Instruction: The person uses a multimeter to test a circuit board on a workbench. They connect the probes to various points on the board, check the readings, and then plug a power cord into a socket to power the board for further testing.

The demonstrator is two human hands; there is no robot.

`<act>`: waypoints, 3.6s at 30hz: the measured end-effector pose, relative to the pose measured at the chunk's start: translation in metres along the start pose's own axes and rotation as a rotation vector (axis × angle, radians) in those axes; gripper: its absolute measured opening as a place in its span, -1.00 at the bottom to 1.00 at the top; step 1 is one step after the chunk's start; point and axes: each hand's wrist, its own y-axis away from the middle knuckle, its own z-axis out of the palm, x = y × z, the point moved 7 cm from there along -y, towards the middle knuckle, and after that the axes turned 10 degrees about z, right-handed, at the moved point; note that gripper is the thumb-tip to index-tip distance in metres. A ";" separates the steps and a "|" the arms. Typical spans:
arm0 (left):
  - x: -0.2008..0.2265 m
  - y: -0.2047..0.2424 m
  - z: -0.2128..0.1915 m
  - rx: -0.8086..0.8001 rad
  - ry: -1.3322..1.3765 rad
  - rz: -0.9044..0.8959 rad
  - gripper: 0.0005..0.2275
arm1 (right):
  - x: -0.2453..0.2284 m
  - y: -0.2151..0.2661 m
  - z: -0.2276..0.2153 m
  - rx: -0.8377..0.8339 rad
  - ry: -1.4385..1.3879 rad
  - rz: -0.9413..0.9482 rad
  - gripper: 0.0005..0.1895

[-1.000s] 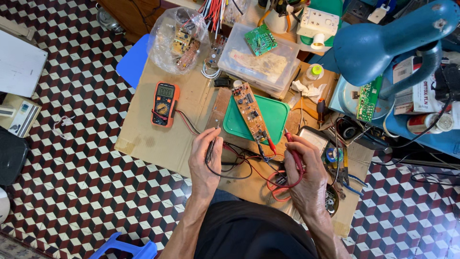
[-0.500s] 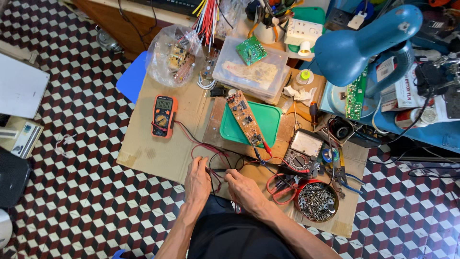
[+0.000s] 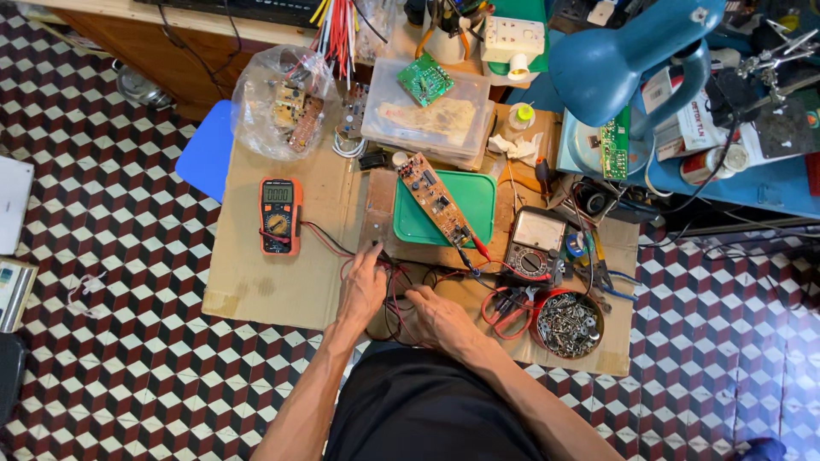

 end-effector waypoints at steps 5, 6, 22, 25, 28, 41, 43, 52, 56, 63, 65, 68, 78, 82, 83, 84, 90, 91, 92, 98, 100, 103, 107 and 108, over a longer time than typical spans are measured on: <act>0.002 0.006 -0.016 -0.024 0.073 -0.197 -0.71 | 0.007 0.033 -0.034 0.061 -0.092 0.244 -0.75; 0.003 0.008 -0.020 -0.027 0.083 -0.266 -0.74 | 0.008 0.040 -0.044 0.078 -0.138 0.301 -0.77; 0.073 -0.035 -0.036 -0.086 0.241 -0.099 -0.80 | 0.067 0.037 -0.121 0.577 -0.897 0.746 -0.69; 0.079 -0.037 -0.039 -0.072 0.243 -0.059 -0.81 | 0.075 0.032 -0.112 0.552 -0.980 0.802 -0.68; 0.084 -0.042 -0.043 -0.071 0.206 -0.035 -0.82 | 0.076 0.031 -0.110 0.530 -0.984 0.811 -0.67; 0.101 -0.069 -0.046 -0.135 0.056 0.049 -0.83 | 0.056 0.025 -0.131 0.491 -0.728 0.644 -0.70; 0.100 -0.070 -0.046 -0.125 0.072 0.022 -0.82 | 0.040 0.025 -0.145 0.556 -0.481 0.498 -0.73; 0.067 -0.064 -0.003 -0.128 0.533 -0.372 -0.65 | 0.006 0.025 -0.175 0.668 -0.048 0.345 -0.82; 0.063 -0.070 0.017 -0.137 0.646 -0.384 -0.59 | 0.005 0.021 -0.175 0.679 -0.067 0.279 -0.80; 0.065 -0.083 0.029 -0.202 0.562 -0.450 -0.59 | 0.042 0.018 -0.155 0.512 -0.598 0.444 -0.73; 0.067 -0.082 0.027 -0.192 0.581 -0.432 -0.60 | 0.052 0.017 -0.149 0.448 -0.719 0.548 -0.71; 0.065 -0.081 0.028 -0.171 0.609 -0.423 -0.63 | 0.063 0.020 -0.144 0.372 -0.783 0.703 -0.68; 0.065 -0.078 0.028 -0.162 0.611 -0.401 -0.63 | 0.080 0.015 -0.137 0.354 -0.894 0.753 -0.63; 0.066 -0.078 0.027 -0.159 0.631 -0.426 -0.62 | 0.089 0.014 -0.131 0.335 -0.942 0.807 -0.65; 0.067 -0.077 0.027 -0.159 0.635 -0.433 -0.62 | 0.090 0.013 -0.130 0.337 -0.951 0.806 -0.65; 0.067 -0.077 0.027 -0.158 0.639 -0.440 -0.62 | 0.090 0.013 -0.130 0.339 -0.959 0.805 -0.66; 0.070 -0.079 0.024 -0.161 0.631 -0.428 -0.64 | 0.085 0.014 -0.133 0.356 -0.943 0.767 -0.65; 0.070 -0.080 0.024 -0.161 0.635 -0.425 -0.64 | 0.084 0.015 -0.133 0.363 -0.928 0.760 -0.65; 0.071 -0.080 0.023 -0.160 0.639 -0.423 -0.64 | 0.082 0.014 -0.135 0.375 -0.922 0.731 -0.64; 0.071 -0.075 0.020 -0.177 0.664 -0.440 -0.66 | 0.040 0.040 -0.160 0.700 -0.308 0.525 -0.70; 0.069 -0.074 0.021 -0.174 0.677 -0.443 -0.67 | 0.021 0.044 -0.161 0.739 -0.155 0.446 -0.74; 0.066 -0.073 0.029 -0.180 0.694 -0.451 -0.68 | 0.015 0.031 -0.149 0.575 -0.086 0.533 -0.64; 0.059 -0.069 0.034 -0.170 0.742 -0.461 -0.69 | -0.010 0.021 -0.156 0.740 0.082 0.288 -0.64; 0.058 -0.068 0.035 -0.168 0.757 -0.465 -0.69 | -0.012 0.019 -0.156 0.740 0.109 0.290 -0.66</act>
